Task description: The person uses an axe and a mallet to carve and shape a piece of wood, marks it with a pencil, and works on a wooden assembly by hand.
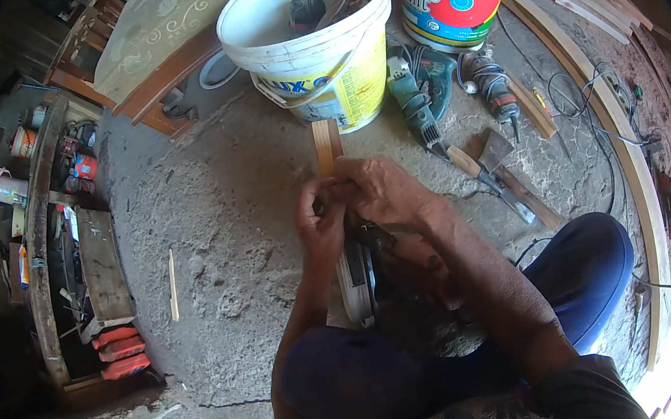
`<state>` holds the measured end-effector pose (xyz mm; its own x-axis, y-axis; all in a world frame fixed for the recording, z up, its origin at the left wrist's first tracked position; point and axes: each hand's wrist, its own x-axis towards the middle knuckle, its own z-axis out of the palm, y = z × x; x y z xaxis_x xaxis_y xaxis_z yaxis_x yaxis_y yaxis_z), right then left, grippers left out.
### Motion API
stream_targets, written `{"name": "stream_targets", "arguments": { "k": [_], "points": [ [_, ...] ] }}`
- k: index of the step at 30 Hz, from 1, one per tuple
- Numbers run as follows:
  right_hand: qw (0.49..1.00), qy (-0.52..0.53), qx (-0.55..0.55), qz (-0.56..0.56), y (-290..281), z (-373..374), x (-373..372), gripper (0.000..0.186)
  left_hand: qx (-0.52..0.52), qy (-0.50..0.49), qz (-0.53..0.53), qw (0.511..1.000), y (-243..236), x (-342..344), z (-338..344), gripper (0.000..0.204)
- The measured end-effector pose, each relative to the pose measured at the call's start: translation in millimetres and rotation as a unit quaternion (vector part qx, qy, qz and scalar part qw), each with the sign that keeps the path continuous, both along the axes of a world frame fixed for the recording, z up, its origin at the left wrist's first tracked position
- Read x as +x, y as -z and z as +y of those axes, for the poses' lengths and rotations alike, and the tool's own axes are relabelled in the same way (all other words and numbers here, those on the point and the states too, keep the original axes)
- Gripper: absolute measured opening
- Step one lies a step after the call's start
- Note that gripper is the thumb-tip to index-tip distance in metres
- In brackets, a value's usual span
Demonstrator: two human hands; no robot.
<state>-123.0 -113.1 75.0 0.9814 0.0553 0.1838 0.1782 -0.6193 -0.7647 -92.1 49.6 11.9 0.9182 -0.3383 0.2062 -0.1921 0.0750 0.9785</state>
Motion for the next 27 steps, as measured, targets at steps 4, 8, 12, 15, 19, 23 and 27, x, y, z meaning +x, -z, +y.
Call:
{"name": "stream_targets", "arguments": {
  "k": [4, 8, 12, 15, 19, 23, 27],
  "points": [
    [0.997, 0.009, 0.064, 0.036, -4.9, 4.5, -1.0, 0.017, -0.003, -0.008, -0.004, 1.000, 4.3, 2.3, 3.5, 0.021],
    [0.989, 0.027, 0.132, 0.063, -3.0, 2.3, -1.4, 0.019, 0.000, -0.002, -0.007, 1.000, 4.6, 3.3, 6.6, 0.023],
    [0.977, 0.038, 0.194, 0.078, 3.1, 0.3, -2.0, 0.021, 0.011, 0.002, -0.016, 1.000, -1.4, -1.0, 5.7, 0.024],
    [0.962, 0.019, 0.252, 0.107, -0.7, 0.0, -4.0, 0.018, 0.009, -0.001, -0.013, 1.000, -0.8, -2.0, 6.5, 0.026],
    [0.958, 0.021, 0.275, 0.082, 9.3, -0.5, -6.0, 0.016, 0.021, -0.014, -0.031, 0.999, -1.1, -3.5, 6.4, 0.028],
    [0.974, 0.037, 0.217, 0.061, 4.7, -1.1, -9.7, 0.015, -0.017, -0.023, -0.017, 0.999, -5.0, -5.4, 2.4, 0.035],
    [0.974, 0.063, 0.216, 0.040, 1.0, 0.3, -11.5, 0.014, -0.020, -0.037, -0.007, 0.999, -0.1, -5.6, 2.6, 0.038]
  ]
}}
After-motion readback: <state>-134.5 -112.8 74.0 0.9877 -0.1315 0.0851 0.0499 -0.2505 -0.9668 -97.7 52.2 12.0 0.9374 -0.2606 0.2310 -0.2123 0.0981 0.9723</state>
